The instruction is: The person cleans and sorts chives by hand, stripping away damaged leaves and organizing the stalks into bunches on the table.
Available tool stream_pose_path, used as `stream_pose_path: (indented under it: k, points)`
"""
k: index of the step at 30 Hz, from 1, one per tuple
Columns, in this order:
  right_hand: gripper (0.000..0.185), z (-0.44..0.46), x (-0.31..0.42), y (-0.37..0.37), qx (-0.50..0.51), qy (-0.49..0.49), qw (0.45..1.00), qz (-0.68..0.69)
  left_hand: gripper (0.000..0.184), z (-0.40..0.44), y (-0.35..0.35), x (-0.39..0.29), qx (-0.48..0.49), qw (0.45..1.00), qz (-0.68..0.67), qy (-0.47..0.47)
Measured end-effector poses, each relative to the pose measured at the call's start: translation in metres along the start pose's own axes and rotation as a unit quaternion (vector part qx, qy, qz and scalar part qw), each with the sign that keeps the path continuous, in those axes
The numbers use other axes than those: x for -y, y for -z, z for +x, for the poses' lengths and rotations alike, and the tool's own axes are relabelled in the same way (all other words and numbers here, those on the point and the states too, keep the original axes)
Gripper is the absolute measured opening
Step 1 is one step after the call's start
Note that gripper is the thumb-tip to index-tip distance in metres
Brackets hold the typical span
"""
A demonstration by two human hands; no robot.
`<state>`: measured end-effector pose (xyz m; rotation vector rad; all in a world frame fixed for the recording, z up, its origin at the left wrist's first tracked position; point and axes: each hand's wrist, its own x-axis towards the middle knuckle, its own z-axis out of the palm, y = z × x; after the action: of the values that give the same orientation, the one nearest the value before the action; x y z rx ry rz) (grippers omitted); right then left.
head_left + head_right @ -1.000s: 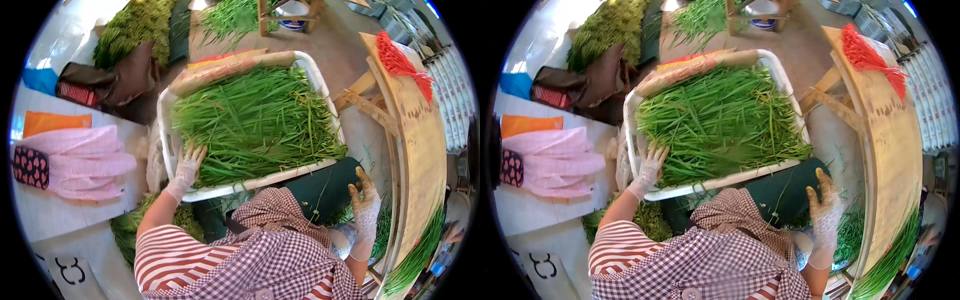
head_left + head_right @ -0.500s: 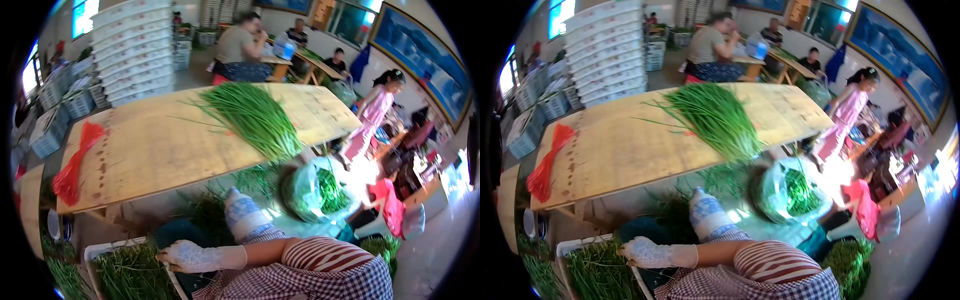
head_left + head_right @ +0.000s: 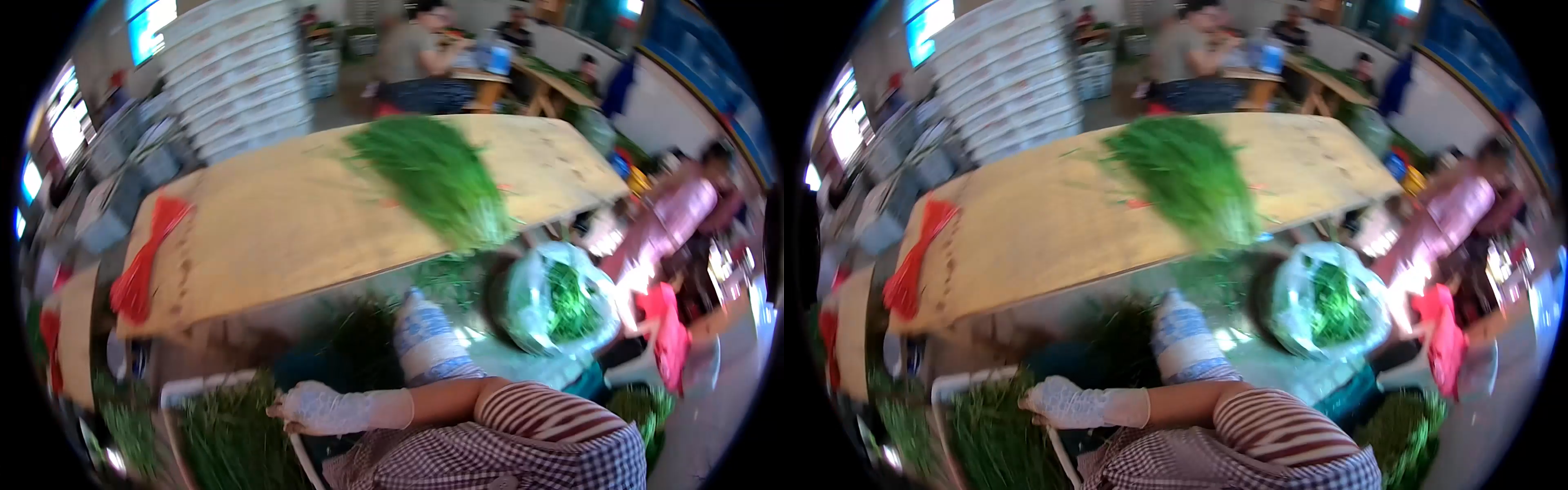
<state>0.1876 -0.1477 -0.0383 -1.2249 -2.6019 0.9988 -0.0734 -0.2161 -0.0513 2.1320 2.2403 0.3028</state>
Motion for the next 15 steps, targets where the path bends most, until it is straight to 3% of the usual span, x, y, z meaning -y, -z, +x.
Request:
stream_pose_path:
  k: [2,4,6,9,10,11,12,15]
  points:
    - [0.054,0.029,0.020,-0.024,0.001,0.065,0.998,-0.008,0.017,-0.037,0.012,0.036,-0.003,0.997,0.045,0.068]
    - [0.067,0.045,0.051,-0.037,-0.061,0.241,0.966,-0.066,0.013,-0.082,0.024,0.057,0.026,0.987,0.101,0.123]
    - [0.090,0.056,0.088,-0.042,-0.056,0.331,0.942,-0.026,0.010,-0.109,0.020,0.053,0.085,0.976,0.136,0.146]
    - [0.117,0.082,0.116,-0.107,0.016,0.344,0.938,-0.046,0.007,-0.113,-0.013,0.040,0.166,0.966,0.118,0.159]
    - [0.122,0.091,0.115,-0.124,0.060,0.324,0.943,-0.040,0.009,-0.103,0.002,0.023,0.166,0.969,0.139,0.119]
    - [0.114,0.094,0.115,-0.134,0.177,0.316,0.926,0.110,0.015,-0.105,0.016,0.019,0.193,0.963,0.157,0.105]
    - [0.095,0.098,0.109,-0.138,0.316,0.210,0.904,0.197,0.022,-0.102,0.023,0.020,0.219,0.957,0.174,0.080]
    - [0.062,0.101,0.090,-0.162,0.277,0.238,0.908,0.207,0.034,-0.117,0.047,0.029,0.046,0.998,0.035,0.016]
